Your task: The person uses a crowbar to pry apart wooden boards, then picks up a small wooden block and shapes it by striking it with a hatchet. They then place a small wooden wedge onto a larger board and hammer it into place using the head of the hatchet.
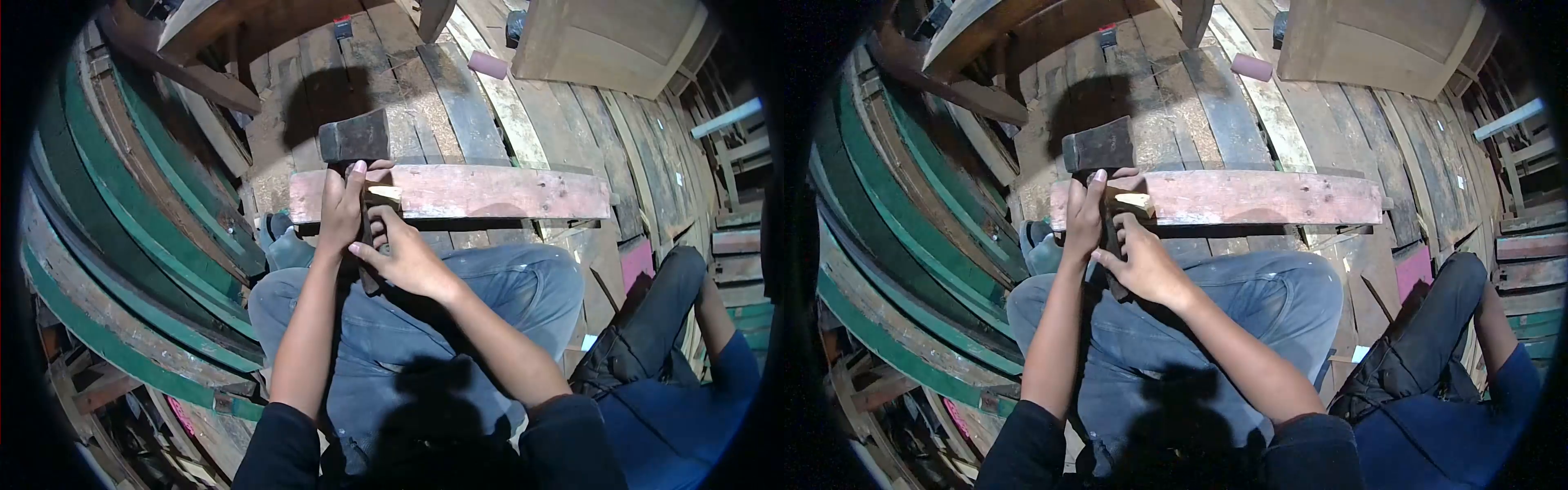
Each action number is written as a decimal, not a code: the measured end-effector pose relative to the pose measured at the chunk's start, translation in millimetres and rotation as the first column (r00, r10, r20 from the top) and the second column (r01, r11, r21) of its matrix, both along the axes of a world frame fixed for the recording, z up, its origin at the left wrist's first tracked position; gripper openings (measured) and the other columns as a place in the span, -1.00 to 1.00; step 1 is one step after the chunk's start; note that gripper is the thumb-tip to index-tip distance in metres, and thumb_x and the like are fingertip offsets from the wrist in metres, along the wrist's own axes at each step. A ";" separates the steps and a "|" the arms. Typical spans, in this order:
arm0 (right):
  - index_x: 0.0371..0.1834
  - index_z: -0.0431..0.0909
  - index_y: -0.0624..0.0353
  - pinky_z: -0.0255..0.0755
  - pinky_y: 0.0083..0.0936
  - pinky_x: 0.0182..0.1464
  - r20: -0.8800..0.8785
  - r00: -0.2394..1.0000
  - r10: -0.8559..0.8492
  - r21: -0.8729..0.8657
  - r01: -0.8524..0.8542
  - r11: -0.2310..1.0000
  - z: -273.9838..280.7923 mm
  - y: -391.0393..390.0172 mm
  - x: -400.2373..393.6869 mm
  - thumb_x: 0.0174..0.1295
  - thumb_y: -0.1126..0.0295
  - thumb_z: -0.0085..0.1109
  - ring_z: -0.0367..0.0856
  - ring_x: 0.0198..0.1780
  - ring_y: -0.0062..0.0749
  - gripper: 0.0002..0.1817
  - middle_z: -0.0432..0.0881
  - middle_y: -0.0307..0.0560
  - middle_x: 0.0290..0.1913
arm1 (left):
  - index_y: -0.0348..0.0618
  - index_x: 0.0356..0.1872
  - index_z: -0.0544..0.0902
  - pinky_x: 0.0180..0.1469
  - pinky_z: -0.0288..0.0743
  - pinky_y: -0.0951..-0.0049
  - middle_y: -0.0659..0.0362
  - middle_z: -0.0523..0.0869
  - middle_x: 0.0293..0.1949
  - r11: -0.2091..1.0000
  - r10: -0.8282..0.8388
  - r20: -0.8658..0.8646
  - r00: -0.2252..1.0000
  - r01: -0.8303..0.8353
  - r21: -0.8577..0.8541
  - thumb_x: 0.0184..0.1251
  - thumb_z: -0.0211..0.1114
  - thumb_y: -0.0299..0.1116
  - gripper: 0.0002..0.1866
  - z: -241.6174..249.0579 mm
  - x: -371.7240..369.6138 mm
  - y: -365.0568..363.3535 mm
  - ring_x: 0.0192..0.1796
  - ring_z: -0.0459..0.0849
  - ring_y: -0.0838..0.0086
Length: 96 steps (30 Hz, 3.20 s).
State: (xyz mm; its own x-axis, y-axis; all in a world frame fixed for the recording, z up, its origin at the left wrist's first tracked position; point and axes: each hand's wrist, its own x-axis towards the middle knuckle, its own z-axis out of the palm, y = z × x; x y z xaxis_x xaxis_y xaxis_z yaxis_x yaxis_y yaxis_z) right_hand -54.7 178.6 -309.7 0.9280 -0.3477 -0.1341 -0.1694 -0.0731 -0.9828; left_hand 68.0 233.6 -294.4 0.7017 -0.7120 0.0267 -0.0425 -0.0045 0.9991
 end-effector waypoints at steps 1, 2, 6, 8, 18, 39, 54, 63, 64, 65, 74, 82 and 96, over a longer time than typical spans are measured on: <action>0.11 0.31 0.35 0.49 -0.38 -0.20 0.044 0.998 -0.033 0.127 0.027 0.992 -15.0 3.6 4.5 0.22 0.36 0.20 0.61 -0.27 -0.29 -0.54 0.57 0.11 -0.23 | -0.36 -0.12 0.38 -0.12 0.50 0.51 0.00 0.70 -0.15 1.000 0.006 0.011 1.000 -0.006 0.018 0.55 -0.07 -0.18 -0.65 -1.9 1.5 1.2 -0.18 0.63 0.49; 0.13 0.29 0.34 0.49 -0.42 -0.23 0.084 0.994 -0.068 0.252 0.045 0.967 -18.8 6.1 9.3 0.23 0.40 0.18 0.60 -0.29 -0.37 -0.54 0.57 0.07 -0.24 | -0.35 -0.16 0.41 -0.14 0.49 0.48 0.05 0.68 -0.24 0.999 0.032 0.061 0.998 -0.033 0.018 0.54 -0.09 -0.14 -0.62 -14.7 7.9 1.7 -0.23 0.62 0.49; 0.10 0.31 0.25 0.22 -0.72 -0.61 -0.078 0.935 -0.346 0.539 0.331 0.775 14.0 -4.0 7.5 0.27 0.54 -0.08 0.37 -0.55 -0.66 -0.68 0.41 -0.23 -0.44 | -0.32 -0.06 0.51 -0.21 0.43 0.41 0.03 0.62 -0.38 0.998 -0.046 0.103 0.994 0.049 -0.030 0.46 -0.03 -0.07 -0.57 -37.9 27.6 10.9 -0.34 0.58 0.43; -0.06 0.39 0.20 0.18 -0.66 -0.72 -0.072 0.933 -0.352 0.423 0.348 0.837 7.5 -16.6 1.3 0.29 0.41 0.04 0.33 -0.67 -0.70 -0.79 0.36 -0.31 -0.56 | -0.20 0.10 0.49 0.16 0.32 0.25 -0.08 0.58 -0.09 0.985 -0.145 0.477 0.867 0.080 0.154 0.23 0.11 -0.20 -0.56 -26.7 30.7 10.4 0.02 0.55 0.21; -0.25 0.22 0.13 0.06 -0.70 -0.77 0.181 0.762 -0.622 0.524 0.460 0.716 43.3 -71.9 -28.0 0.41 0.24 0.04 0.19 -0.73 -0.72 -0.75 0.31 -0.28 -0.56 | 0.13 0.30 0.33 0.41 0.13 0.15 -0.13 0.22 0.34 0.724 -0.550 0.465 0.694 0.118 0.680 -0.09 0.47 -0.29 -0.19 -51.2 44.2 33.9 0.36 0.22 -0.11; -0.27 0.22 0.11 0.05 -0.72 -0.78 0.111 0.882 -0.457 0.511 0.344 0.788 48.3 -64.8 -30.7 0.44 0.07 -0.04 0.16 -0.73 -0.76 -0.66 0.22 -0.35 -0.61 | -0.19 -0.02 0.53 0.00 0.53 0.30 0.01 0.70 -0.15 0.885 -0.050 0.515 0.856 -0.201 0.421 0.09 0.42 -0.45 -0.60 -34.0 59.1 29.3 -0.08 0.69 0.21; -0.20 0.37 0.23 0.18 -0.61 -0.72 -0.076 0.969 -0.236 0.070 0.241 0.968 34.4 -18.0 -13.9 0.45 0.18 -0.03 0.30 -0.71 -0.68 -0.71 0.33 -0.32 -0.64 | -0.13 -0.03 0.68 -0.01 0.52 0.37 -0.05 0.73 -0.15 0.927 -0.046 0.507 0.861 -0.151 0.342 0.11 0.37 -0.42 -0.67 -58.4 85.1 35.1 -0.12 0.72 0.22; -0.16 0.37 0.22 0.15 -0.67 -0.70 0.044 0.944 -0.328 -0.043 0.329 0.943 54.8 -7.1 -14.8 0.46 0.22 -0.04 0.28 -0.70 -0.71 -0.75 0.36 -0.33 -0.59 | -0.07 -0.01 0.68 0.04 0.50 0.31 -0.06 0.71 -0.14 0.957 -0.050 0.504 0.862 -0.103 0.273 0.12 0.32 -0.46 -0.66 -47.9 81.7 39.9 -0.05 0.67 0.11; -0.15 0.36 0.25 0.11 -0.71 -0.71 0.130 0.935 -0.329 -0.165 0.348 0.923 63.9 -7.6 -17.6 0.47 0.24 -0.07 0.28 -0.70 -0.73 -0.75 0.36 -0.32 -0.59 | -0.06 -0.01 0.68 0.04 0.50 0.32 -0.06 0.71 -0.14 0.956 -0.037 0.482 0.876 -0.109 0.271 0.13 0.32 -0.46 -0.66 -48.3 82.2 39.9 -0.05 0.68 0.11; -0.12 0.35 0.26 0.10 -0.72 -0.70 0.230 0.918 -0.324 -0.141 0.361 0.922 75.7 -8.3 -19.0 0.47 0.25 -0.09 0.27 -0.69 -0.74 -0.75 0.36 -0.32 -0.60 | -0.06 -0.01 0.68 0.04 0.50 0.32 -0.06 0.71 -0.14 0.955 -0.026 0.454 0.890 -0.111 0.274 0.13 0.32 -0.47 -0.66 -51.4 82.9 39.2 -0.05 0.68 0.11; -0.13 0.35 0.31 0.24 -0.46 -0.59 0.339 0.919 -0.201 -0.557 0.368 0.744 40.5 -3.2 -14.9 0.47 0.30 -0.10 0.36 -0.66 -0.47 -0.76 0.35 -0.16 -0.63 | -0.08 -0.01 0.68 0.08 0.50 0.35 -0.03 0.71 -0.09 0.950 -0.027 0.461 0.887 -0.121 0.288 0.07 0.35 -0.53 -0.62 -54.0 81.5 38.0 -0.03 0.69 0.15; -0.25 0.31 0.18 0.16 -0.66 -0.74 0.010 0.967 -0.254 -0.337 0.243 0.910 0.3 -5.9 -19.8 0.48 0.20 -0.11 0.21 -0.73 -0.70 -0.73 0.27 -0.34 -0.65 | -0.09 0.02 0.66 0.12 0.46 0.35 -0.02 0.70 -0.05 0.964 -0.033 0.453 0.891 -0.091 0.249 0.08 0.37 -0.50 -0.60 -66.1 78.3 29.9 0.02 0.67 0.18; 0.01 0.28 0.29 0.05 -0.72 -0.70 0.618 0.743 -0.257 -0.046 0.360 0.932 126.0 2.8 -25.4 0.48 0.24 -0.15 0.24 -0.71 -0.71 -0.70 0.35 -0.27 -0.62 | -0.08 0.03 0.66 0.10 0.47 0.35 -0.02 0.70 -0.08 0.972 -0.035 0.430 0.902 -0.069 0.224 0.10 0.34 -0.52 -0.60 -66.6 77.4 30.8 -0.02 0.67 0.21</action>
